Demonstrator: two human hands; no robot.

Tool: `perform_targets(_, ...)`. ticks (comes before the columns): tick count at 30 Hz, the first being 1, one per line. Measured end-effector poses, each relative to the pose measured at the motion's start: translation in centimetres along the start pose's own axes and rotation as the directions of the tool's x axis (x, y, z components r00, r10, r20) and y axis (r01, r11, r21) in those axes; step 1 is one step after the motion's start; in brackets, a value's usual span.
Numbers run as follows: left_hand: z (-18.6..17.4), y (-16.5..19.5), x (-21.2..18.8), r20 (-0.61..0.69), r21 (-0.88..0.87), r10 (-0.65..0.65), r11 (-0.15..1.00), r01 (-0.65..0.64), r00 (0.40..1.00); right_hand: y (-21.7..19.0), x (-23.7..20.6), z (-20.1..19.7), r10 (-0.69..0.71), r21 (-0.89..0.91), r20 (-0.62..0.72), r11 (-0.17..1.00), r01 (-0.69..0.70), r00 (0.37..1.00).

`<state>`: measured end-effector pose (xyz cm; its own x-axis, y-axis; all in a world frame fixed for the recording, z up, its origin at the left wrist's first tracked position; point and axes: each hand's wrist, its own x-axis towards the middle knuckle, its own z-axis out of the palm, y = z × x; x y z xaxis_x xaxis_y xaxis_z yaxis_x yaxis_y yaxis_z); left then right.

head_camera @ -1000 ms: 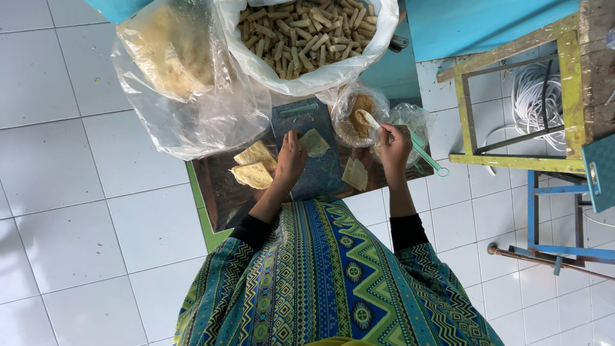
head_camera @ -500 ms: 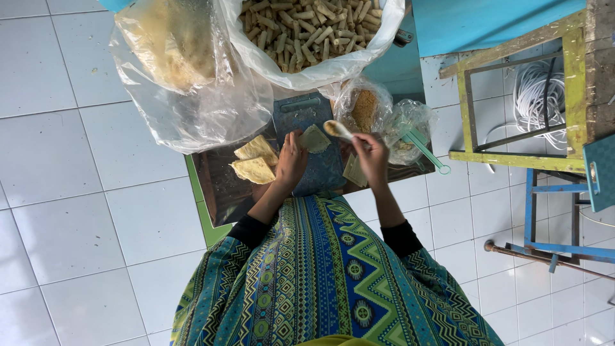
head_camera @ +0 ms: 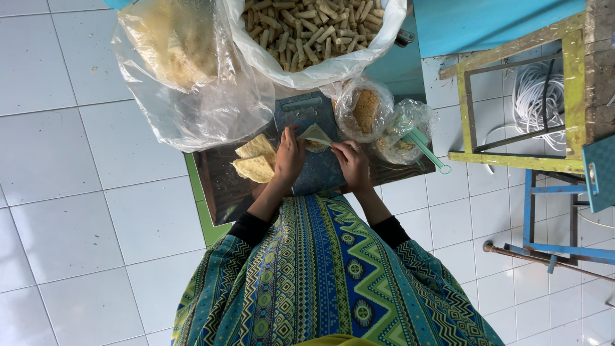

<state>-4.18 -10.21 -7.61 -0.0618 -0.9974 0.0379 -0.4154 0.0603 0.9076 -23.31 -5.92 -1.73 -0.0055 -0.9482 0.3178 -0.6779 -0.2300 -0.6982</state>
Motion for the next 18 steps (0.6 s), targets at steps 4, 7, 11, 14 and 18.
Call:
perform_targets(4,-0.2,0.7,-0.2,0.055,0.047,-0.053,0.998,0.05,0.997,-0.2,-0.1,-0.1,-0.035,-0.026,-0.019,0.999,0.035,0.999)
perform_targets(7,-0.3,1.1,-0.2,0.066,0.106,-0.064,0.993,0.057,0.996,0.4,-0.2,0.3,-0.032,-0.011,-0.009,0.999,0.032,0.999)
perform_targets(11,-0.1,1.2,-0.1,0.059,0.166,-0.093,0.983,0.082,0.994,2.2,-0.8,1.0,0.112,0.145,-0.05,0.984,-0.103,0.992)
perform_targets(14,0.0,1.0,-0.1,0.045,0.335,-0.012,0.942,-0.003,0.999,4.3,-0.7,0.2,0.127,0.189,-0.16,0.977,-0.096,0.979)
perform_targets(18,-0.4,0.6,-0.8,0.08,0.411,0.005,0.911,-0.037,0.997,6.5,0.8,-2.7,0.268,0.279,-0.356,0.945,-0.172,0.895)
